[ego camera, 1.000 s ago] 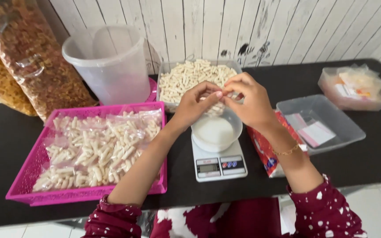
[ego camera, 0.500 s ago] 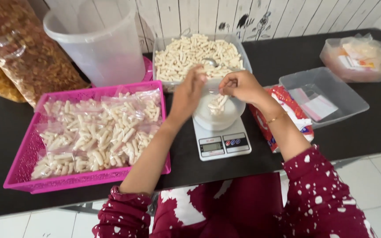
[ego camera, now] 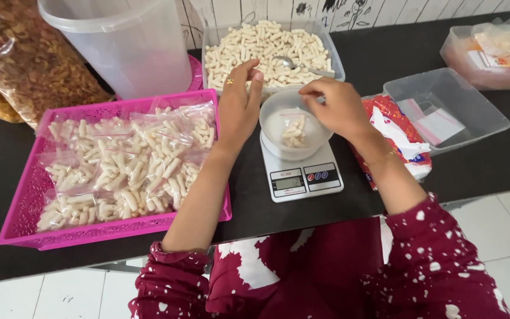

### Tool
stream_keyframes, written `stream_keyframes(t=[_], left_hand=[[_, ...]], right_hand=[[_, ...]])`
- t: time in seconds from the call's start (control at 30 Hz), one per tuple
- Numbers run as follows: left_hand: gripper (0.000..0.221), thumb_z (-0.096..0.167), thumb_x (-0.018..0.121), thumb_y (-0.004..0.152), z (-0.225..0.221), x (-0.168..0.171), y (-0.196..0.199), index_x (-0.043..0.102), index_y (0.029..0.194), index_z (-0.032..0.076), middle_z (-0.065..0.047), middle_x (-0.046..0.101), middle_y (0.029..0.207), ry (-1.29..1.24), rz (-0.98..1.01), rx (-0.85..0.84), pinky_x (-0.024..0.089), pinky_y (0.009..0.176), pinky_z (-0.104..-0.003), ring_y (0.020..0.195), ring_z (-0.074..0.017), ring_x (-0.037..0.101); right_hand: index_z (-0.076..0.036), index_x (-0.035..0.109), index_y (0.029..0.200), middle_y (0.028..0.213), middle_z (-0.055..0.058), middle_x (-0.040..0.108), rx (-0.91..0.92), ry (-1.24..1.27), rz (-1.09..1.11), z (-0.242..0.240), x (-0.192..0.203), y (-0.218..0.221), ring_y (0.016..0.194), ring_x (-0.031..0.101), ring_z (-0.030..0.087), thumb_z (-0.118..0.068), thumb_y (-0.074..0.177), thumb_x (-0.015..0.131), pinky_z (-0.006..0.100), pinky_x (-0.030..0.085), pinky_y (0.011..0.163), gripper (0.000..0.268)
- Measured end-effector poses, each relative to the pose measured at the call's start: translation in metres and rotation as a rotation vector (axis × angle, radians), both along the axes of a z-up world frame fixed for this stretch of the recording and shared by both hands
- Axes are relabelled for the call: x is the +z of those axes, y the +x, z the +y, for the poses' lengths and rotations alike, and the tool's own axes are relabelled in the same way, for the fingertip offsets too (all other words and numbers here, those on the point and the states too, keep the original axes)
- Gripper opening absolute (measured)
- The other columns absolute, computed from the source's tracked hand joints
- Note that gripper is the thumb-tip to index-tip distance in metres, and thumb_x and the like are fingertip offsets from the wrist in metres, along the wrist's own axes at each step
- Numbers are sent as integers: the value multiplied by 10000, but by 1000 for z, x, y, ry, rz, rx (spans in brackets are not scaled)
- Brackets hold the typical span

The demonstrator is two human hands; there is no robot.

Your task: The person scoops white cylindrical food items from a large container into small plastic bags, weighs each bag on a digital scale, seals the bag, and places it into a pink tray. The process is repeated multiple times.

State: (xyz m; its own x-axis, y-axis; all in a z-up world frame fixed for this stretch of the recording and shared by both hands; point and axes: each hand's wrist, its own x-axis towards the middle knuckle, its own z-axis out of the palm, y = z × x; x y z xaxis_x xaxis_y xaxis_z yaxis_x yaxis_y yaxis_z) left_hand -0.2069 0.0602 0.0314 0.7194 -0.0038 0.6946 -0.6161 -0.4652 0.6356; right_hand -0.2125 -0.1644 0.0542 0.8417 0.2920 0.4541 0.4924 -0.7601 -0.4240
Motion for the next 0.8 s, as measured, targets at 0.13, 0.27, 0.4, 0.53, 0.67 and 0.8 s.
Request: stream_keyframes(t=[0.13,0.27,0.4,0.53,0.67,0.8], left_hand=[[318,332,477,1079,-2,-1,2,588,1310,143,-89,667,1076,52,-53,3,501,986,-425,1080,-270,654],[272,294,529,1059,-1,-3,3,606,1272,144,-72,666,1056,112,-128,23,517,957,-416,1055,-262,666],[246,272,554,1050,-1,-3,4,616,1246,136,-78,668,1040,128,-171,21,525,935,-415,1036,-272,672],[240,252,552,1050,0,1,-2,615,1240,119,-101,663,1038,133,-163,4,524,930,-430,1034,-298,672],[236,243,584,1029,0,-5,6,633,1223,116,-95,670,1025,174,-164,6,523,930,-422,1025,-297,676],[244,254,602,1013,0,-15,16,652,1207,115,-94,672,1002,245,-174,13,521,926,-421,1016,-305,679]], right_hand=[[-145,760,1063,973,76,734,13,101,-9,-1,2,-21,946,708,272,-170,940,703,345,588,792,138],[-118,757,1056,949,86,738,34,129,26,1,6,-31,903,710,265,-175,946,686,356,575,806,142],[-114,751,1049,941,100,736,66,105,39,2,5,-27,893,709,271,-176,939,675,368,570,816,148],[-136,749,1080,994,69,732,3,22,115,0,1,-12,930,709,263,-239,992,627,380,558,822,182],[-118,729,1033,975,127,709,-50,-198,163,-1,-25,17,910,705,348,-300,1004,563,456,570,780,247],[-117,727,920,980,164,665,-62,-338,274,12,-30,23,877,696,418,-344,960,548,508,566,769,292]])
